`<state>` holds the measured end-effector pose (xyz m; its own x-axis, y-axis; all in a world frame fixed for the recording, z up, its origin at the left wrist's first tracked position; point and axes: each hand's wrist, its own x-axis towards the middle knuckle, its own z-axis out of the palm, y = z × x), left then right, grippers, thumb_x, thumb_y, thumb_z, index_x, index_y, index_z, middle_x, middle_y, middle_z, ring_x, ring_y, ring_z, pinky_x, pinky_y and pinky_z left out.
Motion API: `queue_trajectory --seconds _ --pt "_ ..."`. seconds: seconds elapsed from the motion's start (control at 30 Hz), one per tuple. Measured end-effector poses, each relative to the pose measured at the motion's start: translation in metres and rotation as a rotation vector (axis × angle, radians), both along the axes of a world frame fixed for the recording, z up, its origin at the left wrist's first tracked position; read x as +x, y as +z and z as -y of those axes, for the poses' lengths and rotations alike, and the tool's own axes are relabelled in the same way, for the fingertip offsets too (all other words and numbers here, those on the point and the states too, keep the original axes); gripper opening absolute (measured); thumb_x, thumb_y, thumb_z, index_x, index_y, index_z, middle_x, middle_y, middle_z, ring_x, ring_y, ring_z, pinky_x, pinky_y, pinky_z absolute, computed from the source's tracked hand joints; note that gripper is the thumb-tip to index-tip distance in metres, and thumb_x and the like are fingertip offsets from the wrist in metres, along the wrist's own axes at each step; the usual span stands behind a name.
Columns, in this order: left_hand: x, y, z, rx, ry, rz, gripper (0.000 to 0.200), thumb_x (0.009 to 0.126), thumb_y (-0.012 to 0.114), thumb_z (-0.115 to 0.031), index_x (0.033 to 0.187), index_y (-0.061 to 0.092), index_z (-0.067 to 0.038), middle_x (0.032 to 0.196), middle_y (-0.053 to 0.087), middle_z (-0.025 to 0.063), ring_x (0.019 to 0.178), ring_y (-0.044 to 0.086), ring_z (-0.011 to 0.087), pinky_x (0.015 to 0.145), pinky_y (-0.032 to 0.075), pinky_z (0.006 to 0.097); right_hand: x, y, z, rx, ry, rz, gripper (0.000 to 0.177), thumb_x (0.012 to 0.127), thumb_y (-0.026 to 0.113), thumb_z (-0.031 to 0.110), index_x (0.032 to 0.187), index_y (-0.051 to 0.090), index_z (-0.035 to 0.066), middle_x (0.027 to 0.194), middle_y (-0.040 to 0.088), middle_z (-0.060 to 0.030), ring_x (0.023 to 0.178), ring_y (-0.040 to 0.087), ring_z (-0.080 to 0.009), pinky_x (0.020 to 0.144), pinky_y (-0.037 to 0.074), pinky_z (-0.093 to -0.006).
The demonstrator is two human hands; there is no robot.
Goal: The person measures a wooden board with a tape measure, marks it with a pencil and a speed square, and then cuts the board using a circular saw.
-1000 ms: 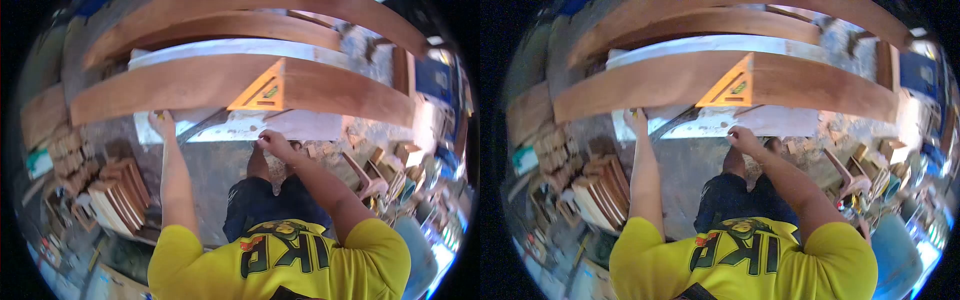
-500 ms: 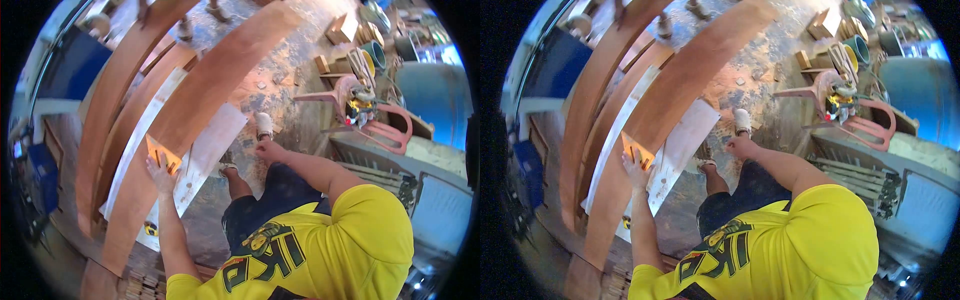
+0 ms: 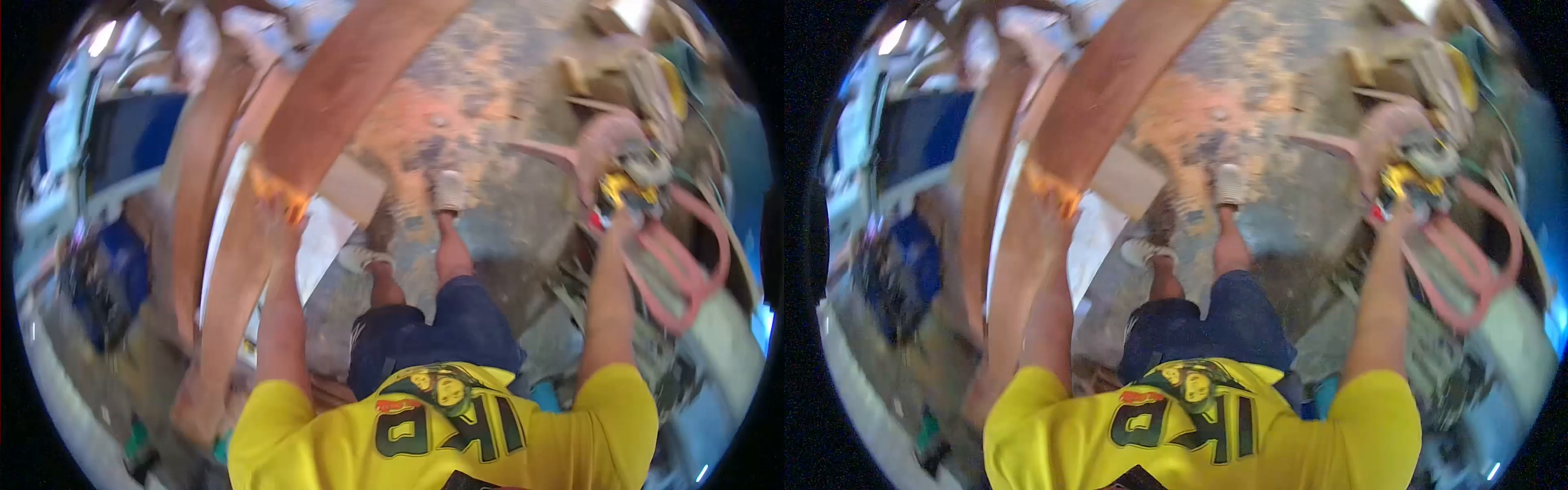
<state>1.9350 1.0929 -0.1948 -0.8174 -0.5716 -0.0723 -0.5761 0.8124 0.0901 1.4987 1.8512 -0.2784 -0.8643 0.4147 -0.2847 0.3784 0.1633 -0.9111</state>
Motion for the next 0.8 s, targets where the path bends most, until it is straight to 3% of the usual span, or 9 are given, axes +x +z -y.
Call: queue_trajectory --seconds 0.1,0.23,0.33,0.4,0.53,0.6,0.67,0.77,0.8 --pt "-0.033 0.013 -0.013 0.195 0.131 -0.029 0.101 0.063 0.083 -0.033 0.145 0.026 -0.014 0.148 0.020 0.0282 0.134 0.020 0.0516 0.110 0.027 0.0538 -0.055 0.065 -0.012 -0.318 -0.283 0.324 0.055 0.086 0.062 0.042 0.129 0.051 0.009 0.122 0.058 -0.0096 0.107 0.059 -0.0248 0.090 0.048 -0.0396" --pt "-0.053 0.020 -0.017 0.124 0.137 0.062 0.102 0.063 0.084 -0.032 0.144 0.026 -0.013 0.150 0.016 0.0262 0.135 0.020 0.0507 0.110 0.027 0.0521 -0.076 0.038 -0.043 -0.169 -0.288 0.329 0.056 0.087 0.061 0.044 0.128 0.050 0.008 0.127 0.054 -0.0080 0.107 0.057 -0.0250 0.094 0.044 -0.0414" --pt "-0.057 0.025 -0.016 0.134 0.093 0.053 0.101 0.063 0.084 -0.032 0.143 0.026 -0.013 0.150 0.016 0.0257 0.136 0.019 0.0486 0.111 0.027 0.0509 -0.089 0.006 -0.091 -0.145 -0.180 0.351 0.035 0.089 0.061 0.029 0.112 0.054 0.003 0.107 0.061 -0.0106 0.096 0.060 -0.0247 0.091 0.048 -0.0398" --pt "-0.059 0.026 -0.014 0.141 0.059 0.069 0.105 0.062 0.085 -0.032 0.145 0.023 -0.014 0.151 0.015 0.0247 0.138 0.018 0.0461 0.111 0.025 0.0502 -0.095 0.006 -0.105 -0.572 -0.238 0.317 0.015 0.089 0.056 0.019 0.093 0.055 0.004 0.084 0.061 -0.0073 0.079 0.058 -0.0217 0.082 0.050 -0.0384" --pt "-0.055 0.036 -0.008 0.182 0.096 0.136 0.108 0.061 0.085 -0.031 0.147 0.021 -0.018 0.152 0.014 0.0241 0.139 0.018 0.0435 0.111 0.027 0.0473 -0.101 0.056 -0.056 -0.362 -0.223 0.232 0.014 0.085 0.054 0.013 0.074 0.049 0.008 0.071 0.053 -0.0050 0.067 0.052 -0.0189 0.070 0.048 -0.0375" --pt "-0.056 0.042 -0.005 0.251 0.131 0.232 0.108 0.061 0.085 -0.031 0.148 0.021 -0.022 0.152 0.012 0.0242 0.138 0.020 0.0426 0.110 0.031 0.0443 -0.088 0.091 -0.031 -0.287 0.043 0.214 0.011 0.082 0.055 0.006 0.072 0.049 0.008 0.070 0.052 -0.0054 0.063 0.050 -0.0196 0.070 0.049 -0.0341" --pt "-0.056 0.040 -0.007 0.254 0.167 0.190 0.108 0.061 0.085 -0.031 0.148 0.022 -0.023 0.152 0.013 0.0241 0.138 0.021 0.0425 0.109 0.033 0.0433 -0.058 0.113 -0.012 -0.107 0.062 0.261 0.024 0.076 0.064 0.008 0.096 0.053 0.004 0.079 0.055 -0.0054 0.068 0.054 -0.0193 0.068 0.051 -0.0361" --pt "-0.050 0.036 -0.008 0.248 0.188 0.103 0.105 0.060 0.084 -0.033 0.147 0.025 -0.025 0.151 0.015 0.0238 0.137 0.023 0.0431 0.108 0.033 0.0448 0.003 0.216 0.106 0.016 0.311 0.380 0.044 0.072 0.064 0.001 0.113 0.048 0.003 0.090 0.056 -0.0051 0.066 0.055 -0.0170 0.061 0.051 -0.0293" --pt "-0.049 0.037 -0.009 0.234 0.164 0.054 0.103 0.061 0.083 -0.035 0.146 0.026 -0.026 0.151 0.017 0.0237 0.136 0.024 0.0439 0.109 0.032 0.0475 0.009 0.211 0.096 -0.030 0.419 0.461 0.048 0.071 0.064 0.001 0.115 0.046 0.002 0.088 0.056 -0.0041 0.066 0.055 -0.0149 0.059 0.050 -0.0268"
